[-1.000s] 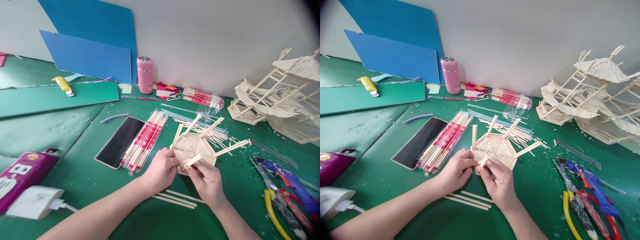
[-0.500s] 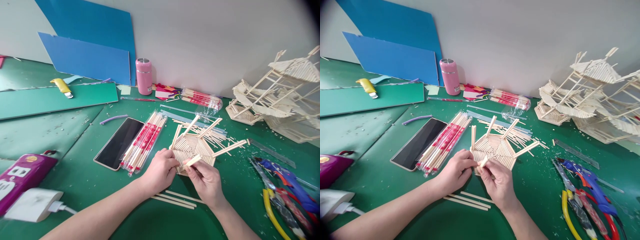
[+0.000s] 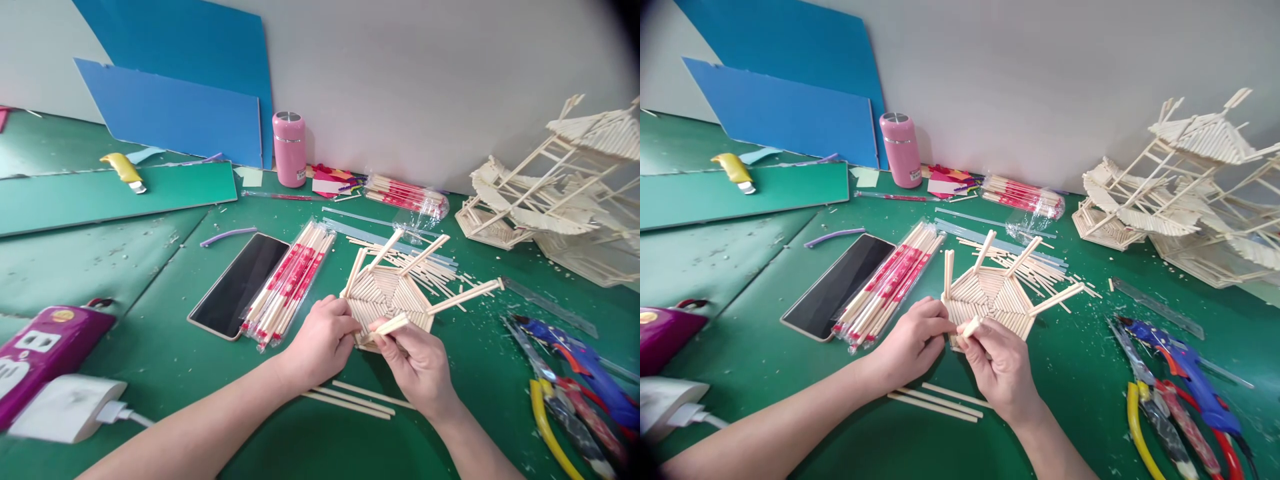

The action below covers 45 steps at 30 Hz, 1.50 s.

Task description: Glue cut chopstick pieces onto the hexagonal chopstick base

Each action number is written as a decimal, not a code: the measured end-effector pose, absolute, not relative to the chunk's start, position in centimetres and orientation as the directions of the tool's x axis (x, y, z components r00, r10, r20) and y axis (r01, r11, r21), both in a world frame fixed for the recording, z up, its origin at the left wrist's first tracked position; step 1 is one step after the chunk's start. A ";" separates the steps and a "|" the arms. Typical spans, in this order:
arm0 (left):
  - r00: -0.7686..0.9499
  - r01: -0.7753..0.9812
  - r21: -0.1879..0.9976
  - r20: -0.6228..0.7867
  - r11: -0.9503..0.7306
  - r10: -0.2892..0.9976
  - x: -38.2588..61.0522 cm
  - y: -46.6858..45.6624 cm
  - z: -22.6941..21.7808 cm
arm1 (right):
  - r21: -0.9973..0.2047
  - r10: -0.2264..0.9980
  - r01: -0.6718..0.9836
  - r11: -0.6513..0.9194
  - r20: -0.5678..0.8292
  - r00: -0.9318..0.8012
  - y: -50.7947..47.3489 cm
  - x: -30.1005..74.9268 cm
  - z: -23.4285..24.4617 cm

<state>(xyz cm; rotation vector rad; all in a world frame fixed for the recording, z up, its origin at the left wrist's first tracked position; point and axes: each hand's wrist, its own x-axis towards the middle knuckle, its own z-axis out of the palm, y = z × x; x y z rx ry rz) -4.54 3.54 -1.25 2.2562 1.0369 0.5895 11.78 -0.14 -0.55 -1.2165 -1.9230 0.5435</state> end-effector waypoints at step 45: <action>0.581 0.470 0.709 0.200 -0.526 0.789 -4.5 3.7 -1.5 | -0.824 0.928 0.428 0.373 0.320 -0.193 -0.1 11.6 -0.7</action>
